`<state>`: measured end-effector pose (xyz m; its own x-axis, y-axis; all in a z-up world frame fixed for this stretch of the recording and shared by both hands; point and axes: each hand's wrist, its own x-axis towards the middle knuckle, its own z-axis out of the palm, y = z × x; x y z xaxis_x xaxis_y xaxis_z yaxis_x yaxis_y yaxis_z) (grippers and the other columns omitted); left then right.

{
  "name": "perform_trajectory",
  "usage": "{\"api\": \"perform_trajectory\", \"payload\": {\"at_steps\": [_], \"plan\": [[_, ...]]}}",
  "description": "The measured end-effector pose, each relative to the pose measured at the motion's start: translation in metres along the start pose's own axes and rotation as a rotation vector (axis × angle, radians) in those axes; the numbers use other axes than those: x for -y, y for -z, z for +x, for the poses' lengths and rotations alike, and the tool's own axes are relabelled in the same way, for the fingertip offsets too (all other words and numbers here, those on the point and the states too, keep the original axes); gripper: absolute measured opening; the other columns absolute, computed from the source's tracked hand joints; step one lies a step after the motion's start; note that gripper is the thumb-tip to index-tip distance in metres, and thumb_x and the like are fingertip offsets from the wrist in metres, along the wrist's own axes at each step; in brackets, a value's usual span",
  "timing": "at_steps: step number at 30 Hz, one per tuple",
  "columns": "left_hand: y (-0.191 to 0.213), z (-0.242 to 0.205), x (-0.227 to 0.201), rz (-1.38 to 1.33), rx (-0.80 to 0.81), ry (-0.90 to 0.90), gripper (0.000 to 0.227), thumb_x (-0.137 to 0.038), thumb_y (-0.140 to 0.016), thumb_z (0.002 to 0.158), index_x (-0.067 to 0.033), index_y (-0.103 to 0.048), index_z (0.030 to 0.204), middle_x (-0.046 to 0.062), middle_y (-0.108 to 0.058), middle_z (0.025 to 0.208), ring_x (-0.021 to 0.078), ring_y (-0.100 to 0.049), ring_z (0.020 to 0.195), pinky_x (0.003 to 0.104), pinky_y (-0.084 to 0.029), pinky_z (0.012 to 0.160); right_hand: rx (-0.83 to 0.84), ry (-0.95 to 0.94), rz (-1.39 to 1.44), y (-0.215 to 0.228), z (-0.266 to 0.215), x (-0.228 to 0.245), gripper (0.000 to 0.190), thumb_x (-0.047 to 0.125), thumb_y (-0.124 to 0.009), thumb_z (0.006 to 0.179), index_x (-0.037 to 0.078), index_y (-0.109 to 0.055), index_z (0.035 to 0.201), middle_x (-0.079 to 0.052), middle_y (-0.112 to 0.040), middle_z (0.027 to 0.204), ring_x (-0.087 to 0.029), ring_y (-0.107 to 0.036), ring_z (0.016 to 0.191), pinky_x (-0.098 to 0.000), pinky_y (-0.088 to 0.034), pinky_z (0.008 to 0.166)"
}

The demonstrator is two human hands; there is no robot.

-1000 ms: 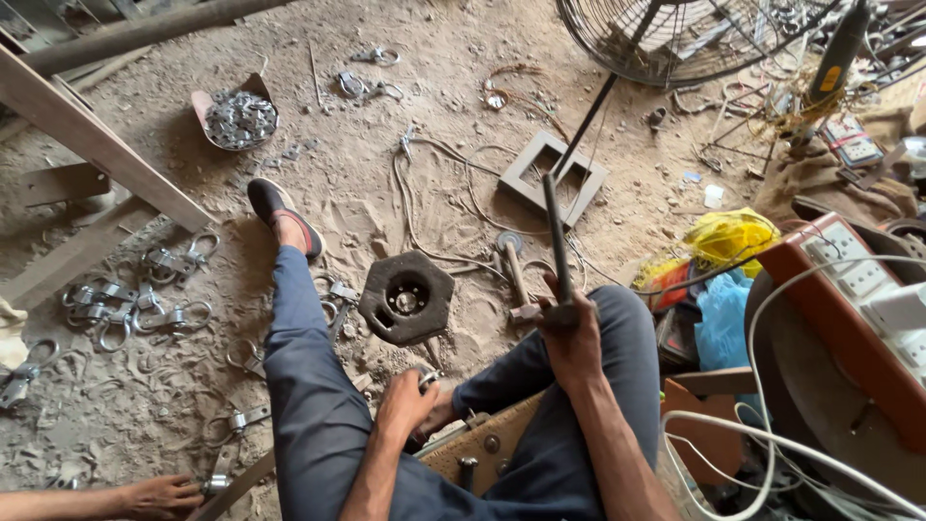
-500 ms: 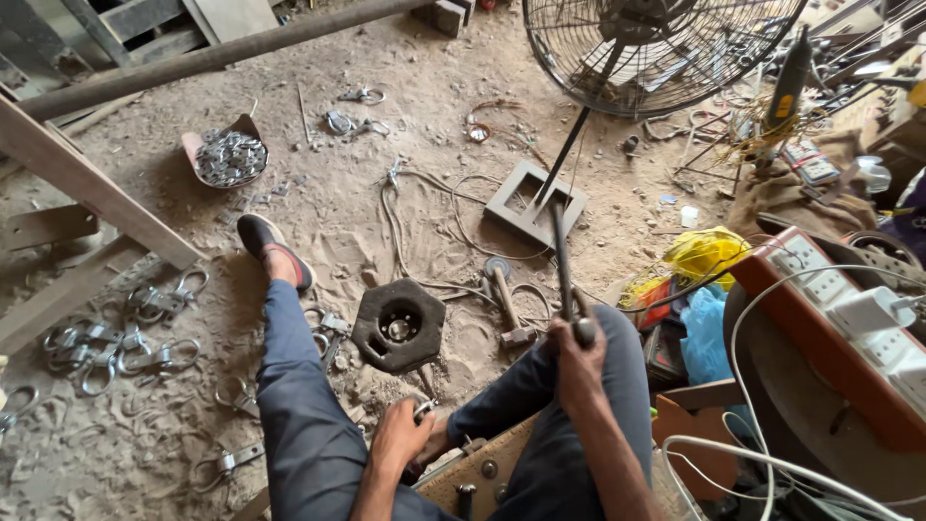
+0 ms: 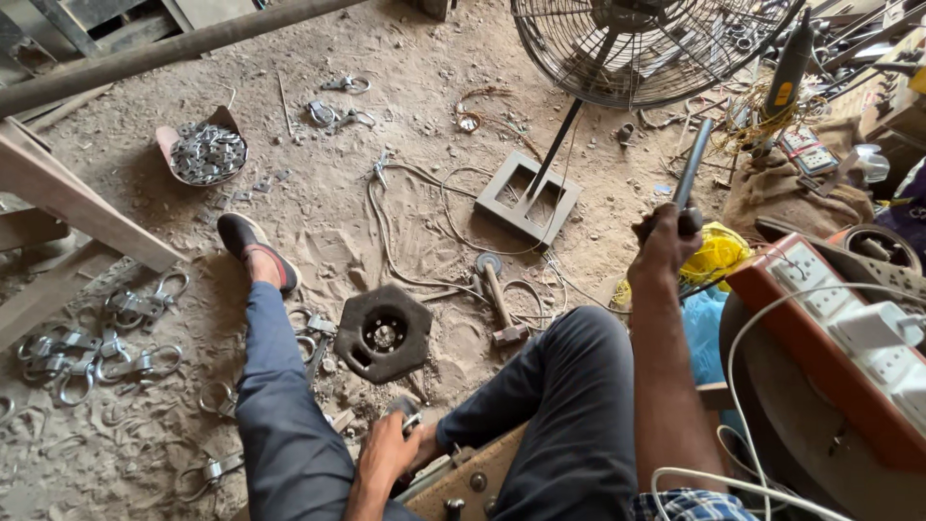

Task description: The person sits on the floor and repeatedly hammers metal parts placed on a small anvil. They pick up individual metal pieces from a pile, position them on the anvil, and strike them with a hammer before discarding them.

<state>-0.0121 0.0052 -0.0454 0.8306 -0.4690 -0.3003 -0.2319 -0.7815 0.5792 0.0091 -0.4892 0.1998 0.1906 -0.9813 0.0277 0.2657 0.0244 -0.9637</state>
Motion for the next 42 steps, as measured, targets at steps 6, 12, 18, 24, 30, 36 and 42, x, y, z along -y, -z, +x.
{"api": "perform_trajectory", "payload": {"at_steps": [6, 12, 18, 24, 30, 36, 42], "plan": [[0.011, 0.004, -0.006, -0.067, 0.232, 0.15, 0.047, -0.036, -0.066, 0.092, 0.0004, -0.064, 0.121, 0.018, -0.075, 0.105, 0.0319, -0.075, 0.094, 0.045, -0.059, 0.086, -0.076, -0.033, -0.003, -0.001, 0.056, -0.011, 0.032, 0.016, -0.07, 0.102, 0.005, -0.053, 0.126, -0.002, -0.059, 0.092, -0.011, -0.063, 0.075, -0.0318, -0.066, 0.065], [0.028, -0.002, -0.018, -0.009, 0.243, 0.175, 0.051, -0.038, -0.07, 0.091, 0.0008, -0.064, 0.124, 0.02, -0.075, 0.106, 0.0321, -0.075, 0.099, 0.043, -0.059, 0.093, 0.11, -0.02, 0.076, 0.003, 0.077, -0.014, 0.044, 0.012, -0.066, 0.1, 0.01, -0.053, 0.142, -0.002, -0.06, 0.087, -0.011, -0.062, 0.07, -0.0314, -0.063, 0.06], [0.033, -0.002, -0.023, -0.045, 0.156, 0.113, 0.044, -0.035, -0.071, 0.089, 0.0009, -0.069, 0.114, 0.02, -0.074, 0.107, 0.0347, -0.073, 0.098, 0.045, -0.058, 0.089, 0.263, -0.01, 0.266, 0.01, 0.077, -0.014, 0.045, 0.009, -0.062, 0.1, 0.008, -0.054, 0.145, -0.001, -0.055, 0.075, -0.011, -0.053, 0.056, -0.0309, -0.055, 0.051], [0.021, -0.002, -0.014, -0.029, 0.181, 0.137, 0.047, -0.037, -0.071, 0.089, 0.0003, -0.066, 0.117, 0.021, -0.073, 0.109, 0.035, -0.073, 0.1, 0.045, -0.057, 0.091, 0.304, -0.042, 0.25, 0.019, 0.058, 0.004, 0.055, 0.002, -0.058, 0.093, 0.003, -0.057, 0.148, -0.003, -0.059, 0.076, -0.011, -0.054, 0.057, -0.0262, -0.051, 0.052], [0.005, -0.001, -0.006, -0.069, 0.011, 0.035, 0.046, -0.038, -0.075, 0.085, -0.0004, -0.068, 0.111, 0.024, -0.071, 0.109, 0.0424, -0.066, 0.104, 0.051, -0.054, 0.09, 0.311, 0.035, 0.161, 0.026, 0.049, -0.007, 0.054, 0.008, -0.06, 0.099, 0.005, -0.053, 0.152, -0.002, -0.06, 0.078, -0.01, -0.057, 0.062, -0.0272, -0.055, 0.056], [0.017, 0.0, -0.014, -0.064, 0.064, 0.086, 0.044, -0.039, -0.072, 0.087, -0.0024, -0.068, 0.11, 0.022, -0.071, 0.11, 0.0406, -0.067, 0.107, 0.05, -0.053, 0.093, 0.058, -0.045, -0.007, 0.026, 0.001, -0.033, 0.035, 0.02, -0.065, 0.103, 0.006, -0.049, 0.13, 0.0, -0.058, 0.073, -0.011, -0.057, 0.056, -0.0304, -0.054, 0.049], [0.025, -0.002, -0.021, -0.116, 0.043, 0.087, 0.045, -0.039, -0.073, 0.086, -0.0037, -0.067, 0.114, 0.022, -0.07, 0.112, 0.0417, -0.066, 0.107, 0.05, -0.053, 0.093, 0.124, -0.196, -0.178, 0.048, -0.107, -0.077, 0.031, 0.022, -0.069, 0.1, 0.005, -0.047, 0.113, 0.001, -0.053, 0.076, -0.01, -0.048, 0.058, -0.0265, -0.04, 0.048]]}}
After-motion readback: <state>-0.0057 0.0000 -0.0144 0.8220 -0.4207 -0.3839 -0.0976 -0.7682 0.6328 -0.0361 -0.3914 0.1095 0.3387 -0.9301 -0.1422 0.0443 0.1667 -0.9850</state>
